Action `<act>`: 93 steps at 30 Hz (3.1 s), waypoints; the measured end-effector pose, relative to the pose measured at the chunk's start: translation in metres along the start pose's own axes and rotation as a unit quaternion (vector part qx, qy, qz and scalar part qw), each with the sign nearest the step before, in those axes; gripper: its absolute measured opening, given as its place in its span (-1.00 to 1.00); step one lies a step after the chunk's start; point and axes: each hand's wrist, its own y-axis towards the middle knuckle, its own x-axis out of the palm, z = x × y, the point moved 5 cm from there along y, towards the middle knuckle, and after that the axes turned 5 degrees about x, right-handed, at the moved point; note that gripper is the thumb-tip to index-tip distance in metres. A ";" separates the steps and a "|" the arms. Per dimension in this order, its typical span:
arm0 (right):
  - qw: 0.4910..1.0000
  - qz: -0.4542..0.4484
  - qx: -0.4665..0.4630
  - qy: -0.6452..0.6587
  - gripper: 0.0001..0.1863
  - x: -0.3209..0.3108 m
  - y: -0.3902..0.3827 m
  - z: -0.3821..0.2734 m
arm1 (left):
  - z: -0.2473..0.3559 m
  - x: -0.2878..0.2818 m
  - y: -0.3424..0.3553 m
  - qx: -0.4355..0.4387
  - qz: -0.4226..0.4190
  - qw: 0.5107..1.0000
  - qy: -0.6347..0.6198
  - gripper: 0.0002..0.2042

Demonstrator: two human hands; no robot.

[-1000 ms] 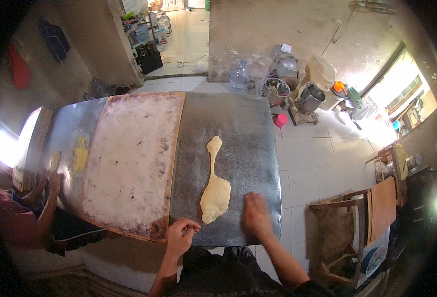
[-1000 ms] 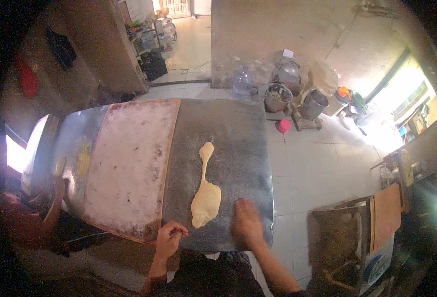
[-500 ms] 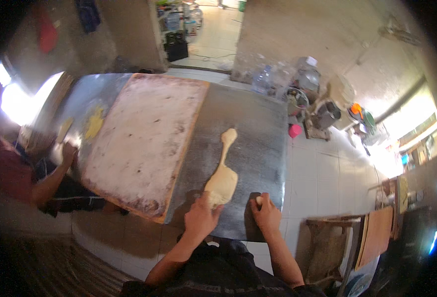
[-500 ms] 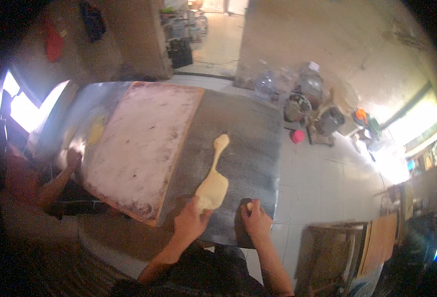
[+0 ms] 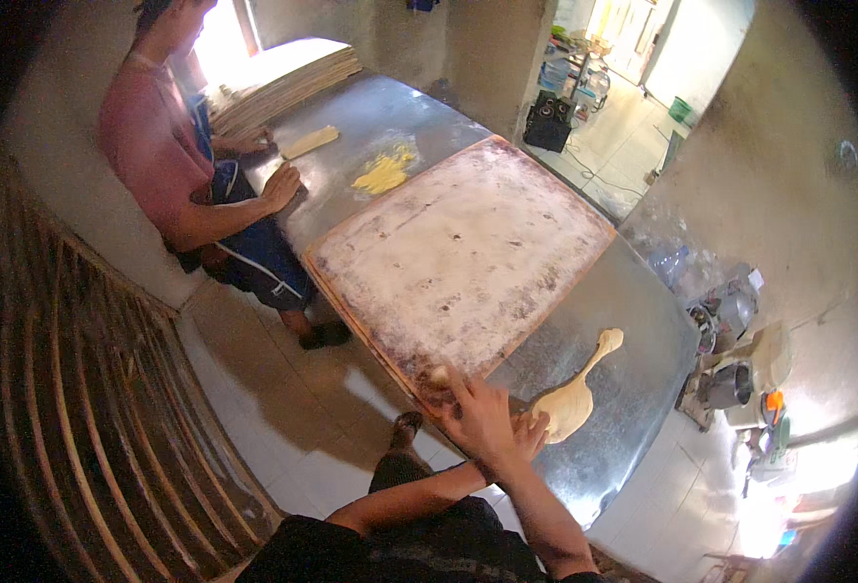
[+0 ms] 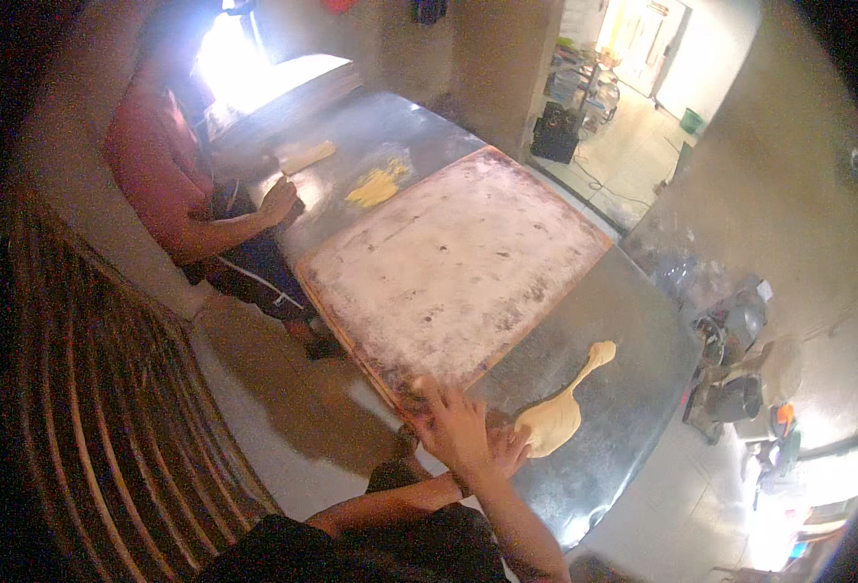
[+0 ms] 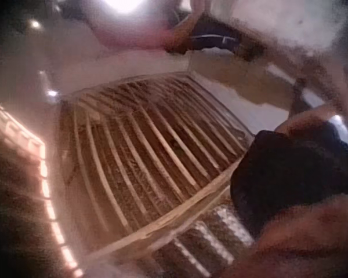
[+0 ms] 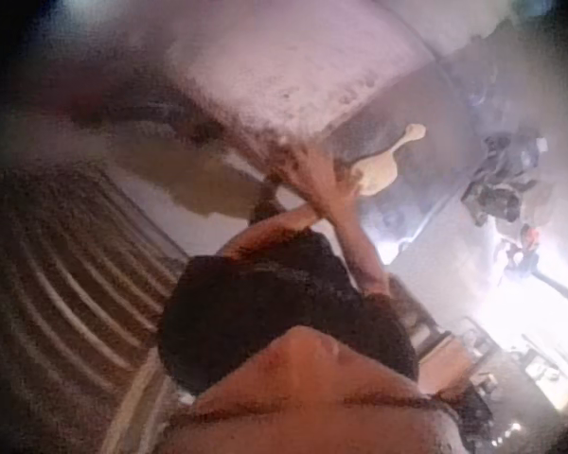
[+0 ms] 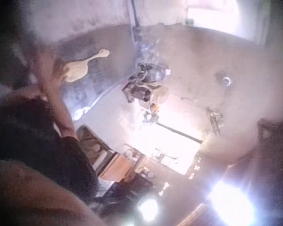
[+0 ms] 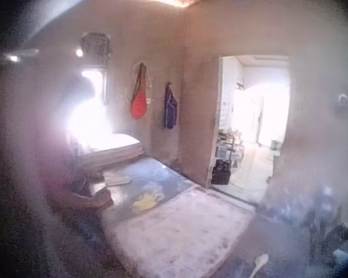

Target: The person tears small pieces of dough from a larger mass and rolls them into balls, placing them on a floured wooden board. Another person works alongside, also shaping dough. The camera wearer then carries the board to a wooden rack and places it on a shelf.

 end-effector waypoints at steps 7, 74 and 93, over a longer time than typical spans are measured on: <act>0.858 0.219 0.309 0.346 -0.58 -0.065 -0.133 0.124 | -0.077 -0.027 0.011 -0.147 0.051 0.698 -0.699 -0.76; 0.859 0.273 0.402 -0.160 -0.66 -0.043 -0.217 0.130 | -0.114 -0.056 0.132 -0.007 -0.192 0.797 -0.572 -0.63; 0.825 0.256 0.492 -0.110 -0.29 -0.058 -0.195 0.193 | -0.135 -0.067 0.051 -0.080 0.014 0.745 -0.662 -0.84</act>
